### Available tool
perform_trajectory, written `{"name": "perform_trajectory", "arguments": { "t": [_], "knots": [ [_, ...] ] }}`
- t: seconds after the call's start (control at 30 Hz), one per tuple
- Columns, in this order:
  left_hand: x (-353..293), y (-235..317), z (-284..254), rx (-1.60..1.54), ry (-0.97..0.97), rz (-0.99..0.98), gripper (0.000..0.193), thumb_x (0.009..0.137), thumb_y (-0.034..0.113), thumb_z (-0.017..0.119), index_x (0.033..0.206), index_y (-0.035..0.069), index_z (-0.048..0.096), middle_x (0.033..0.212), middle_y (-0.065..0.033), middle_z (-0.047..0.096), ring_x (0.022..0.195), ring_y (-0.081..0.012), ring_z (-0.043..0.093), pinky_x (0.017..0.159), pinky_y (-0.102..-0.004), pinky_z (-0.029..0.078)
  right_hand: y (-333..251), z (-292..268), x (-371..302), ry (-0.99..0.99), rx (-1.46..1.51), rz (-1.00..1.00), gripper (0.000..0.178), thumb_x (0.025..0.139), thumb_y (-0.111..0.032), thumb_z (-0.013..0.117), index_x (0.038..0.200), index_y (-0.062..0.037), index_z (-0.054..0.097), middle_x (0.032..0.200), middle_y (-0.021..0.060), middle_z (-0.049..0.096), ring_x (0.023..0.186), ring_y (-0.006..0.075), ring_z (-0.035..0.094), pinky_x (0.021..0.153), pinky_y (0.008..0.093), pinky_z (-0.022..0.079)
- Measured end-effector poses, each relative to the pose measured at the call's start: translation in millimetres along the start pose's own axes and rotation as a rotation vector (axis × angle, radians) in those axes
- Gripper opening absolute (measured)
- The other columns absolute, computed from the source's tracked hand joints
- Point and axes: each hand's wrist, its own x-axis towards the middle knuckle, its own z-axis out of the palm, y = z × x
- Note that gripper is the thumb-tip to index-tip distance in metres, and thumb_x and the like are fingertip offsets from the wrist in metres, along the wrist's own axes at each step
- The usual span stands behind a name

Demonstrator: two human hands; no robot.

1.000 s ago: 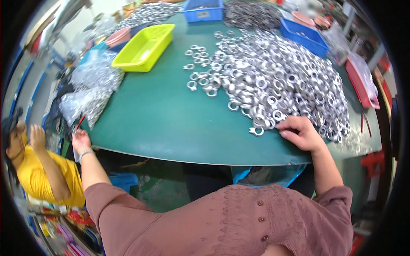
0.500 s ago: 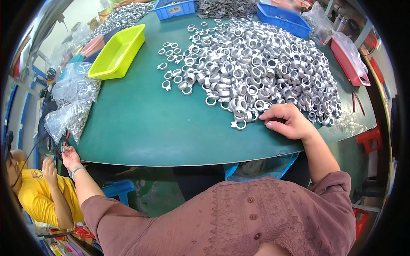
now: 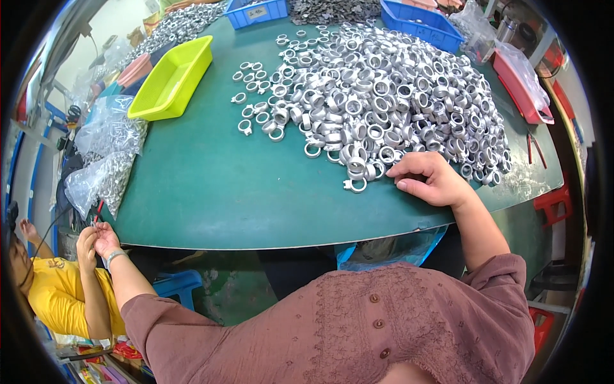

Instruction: The person picks up a metal ring and inserts a small pin or component into it by hand before placing the assembly into a blue container.

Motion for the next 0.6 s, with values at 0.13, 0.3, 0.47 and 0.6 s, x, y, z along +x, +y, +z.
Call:
{"name": "perform_trajectory", "arguments": {
  "t": [0.13,0.3,0.47,0.6],
  "knots": [
    [0.6,-2.7,0.6,-0.014,0.004,0.011,0.024,0.083,0.025,0.037,0.079,0.004,0.047,0.068,-0.0033,0.049,0.060,-0.0134,0.048,0.058,-0.0267,0.043,1.2,0.2,0.0,0.005,-0.015,-0.009,0.019,0.076,-0.004,0.059,0.095,0.0007,0.061,0.081,0.0066,0.061,0.073,0.0133,0.057,0.066,0.0250,0.046],
    [7.8,0.2,-6.0,-0.012,-0.007,0.035,0.026,0.082,0.027,0.038,0.073,0.005,0.046,0.064,-0.0028,0.048,0.057,-0.0143,0.048,0.058,-0.0277,0.043,0.2,-0.4,0.3,-0.007,-0.015,-0.001,0.019,0.076,-0.004,0.059,0.095,0.0007,0.061,0.080,0.0062,0.061,0.071,0.0128,0.057,0.065,0.0247,0.045],
    [8.5,-4.0,5.3,0.124,-0.016,0.031,0.018,0.079,0.013,0.035,0.064,0.009,0.044,0.059,-0.0012,0.044,0.055,-0.0140,0.046,0.056,-0.0264,0.041,-2.5,0.4,0.2,-0.003,-0.009,0.010,0.018,0.077,-0.003,0.059,0.094,0.0007,0.061,0.080,0.0057,0.060,0.071,0.0120,0.056,0.064,0.0243,0.045],
    [-4.7,-10.0,18.2,0.081,-0.099,0.002,0.016,0.077,0.009,0.039,0.062,0.010,0.042,0.055,-0.0015,0.043,0.052,-0.0156,0.045,0.052,-0.0275,0.040,-0.4,0.9,-0.4,0.000,-0.005,0.008,0.017,0.077,-0.003,0.059,0.093,0.0002,0.062,0.082,0.0059,0.061,0.072,0.0116,0.057,0.065,0.0238,0.045]
  ]
}}
